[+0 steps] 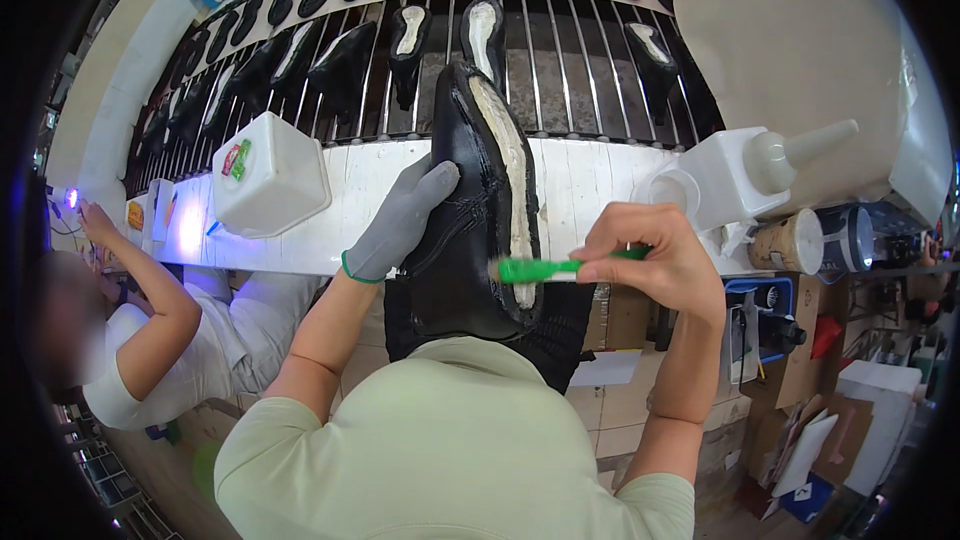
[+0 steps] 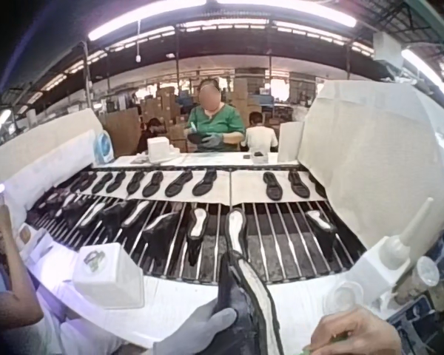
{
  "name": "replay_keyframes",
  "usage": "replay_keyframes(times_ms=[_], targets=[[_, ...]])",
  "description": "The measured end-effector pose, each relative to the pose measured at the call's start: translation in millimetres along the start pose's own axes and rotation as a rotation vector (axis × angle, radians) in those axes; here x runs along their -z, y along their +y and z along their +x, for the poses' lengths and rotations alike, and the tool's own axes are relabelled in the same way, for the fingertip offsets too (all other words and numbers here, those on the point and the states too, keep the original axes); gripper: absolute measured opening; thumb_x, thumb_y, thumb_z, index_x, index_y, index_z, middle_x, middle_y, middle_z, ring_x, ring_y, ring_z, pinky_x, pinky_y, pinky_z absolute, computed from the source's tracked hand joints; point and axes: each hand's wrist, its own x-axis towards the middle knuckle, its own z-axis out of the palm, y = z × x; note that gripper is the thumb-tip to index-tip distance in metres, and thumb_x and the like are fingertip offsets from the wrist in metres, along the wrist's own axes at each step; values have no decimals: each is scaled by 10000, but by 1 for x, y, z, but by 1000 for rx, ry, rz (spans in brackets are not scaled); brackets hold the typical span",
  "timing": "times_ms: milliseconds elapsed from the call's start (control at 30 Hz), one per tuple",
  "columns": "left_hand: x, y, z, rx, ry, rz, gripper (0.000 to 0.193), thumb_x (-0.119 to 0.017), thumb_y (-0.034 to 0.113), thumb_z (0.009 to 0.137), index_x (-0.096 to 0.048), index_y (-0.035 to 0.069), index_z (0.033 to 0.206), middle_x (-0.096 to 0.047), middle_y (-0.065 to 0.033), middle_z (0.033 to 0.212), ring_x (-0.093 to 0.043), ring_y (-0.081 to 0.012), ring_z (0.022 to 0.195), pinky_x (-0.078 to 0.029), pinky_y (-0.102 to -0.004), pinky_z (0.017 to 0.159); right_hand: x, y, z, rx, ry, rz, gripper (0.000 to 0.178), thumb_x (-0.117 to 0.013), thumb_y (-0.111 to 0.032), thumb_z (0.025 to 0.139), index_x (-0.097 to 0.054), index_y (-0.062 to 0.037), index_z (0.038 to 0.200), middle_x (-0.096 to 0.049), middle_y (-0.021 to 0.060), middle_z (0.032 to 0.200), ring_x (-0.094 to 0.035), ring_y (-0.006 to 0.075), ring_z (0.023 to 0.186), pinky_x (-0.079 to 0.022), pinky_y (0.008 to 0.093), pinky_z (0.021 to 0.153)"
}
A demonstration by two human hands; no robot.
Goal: Apply glue to the edges and soles of shoes using a brush and then place them on a conveyor belt.
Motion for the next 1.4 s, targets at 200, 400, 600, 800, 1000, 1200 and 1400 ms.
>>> replay_keyframes(times_ms=[200,400,600,800,1000,1200,1400], targets=[[1,-3,1,20,-18,-6,599,-551,425,928,-483,-67,1262,-610,-97,1088,-577,-124,958,-459,-269,877,3,-2,2,60,-75,31,136,-800,-42,696,-700,6,775,-673,69,752,-639,153,704,-475,265,628],[4,-19,12,44,4,-37,558,-533,413,943,-505,-57,1242,-620,-77,1071,-581,-120,942,-465,-266,865,1,0,-1,21,-137,50,148,-808,-7,651,-700,23,747,-678,93,740,-660,174,717,-480,266,637],[20,-48,13,126,111,-285,446,-480,379,977,-560,-16,1170,-636,-70,1036,-612,-134,894,-498,-283,831,30,24,-28,-208,246,110,80,-716,-31,782,-702,9,850,-677,31,793,-578,58,708,-427,217,608],[20,-53,20,39,227,-283,490,-470,379,984,-525,-41,1230,-625,-87,1083,-606,-152,948,-487,-291,876,45,116,-60,-574,676,-922,117,-692,-67,787,-619,26,786,-671,164,795,-630,328,655,-490,397,609],[19,-63,21,-32,261,-330,494,-433,399,999,-540,-34,1213,-628,-91,1083,-596,-145,964,-488,-294,874,24,128,-47,-795,452,-1052,228,-736,-88,728,-621,12,896,-648,204,943,-611,387,953,-491,453,795],[8,-65,17,-124,259,-492,486,-415,380,1011,-491,-19,1278,-582,-109,1191,-561,-165,1079,-444,-315,981,-46,71,-24,-76,108,-60,846,-865,-192,600,-484,-11,1334,-520,168,1341,-440,258,1299,-310,358,1097],[-23,-51,10,-57,55,149,694,-506,371,952,-209,16,1469,-552,-219,1215,-509,-316,1192,-390,-355,1002,-140,105,-23,-293,681,1207,680,-697,-54,768,-409,-8,1382,-511,131,1342,-522,281,1207,-413,414,1044]])
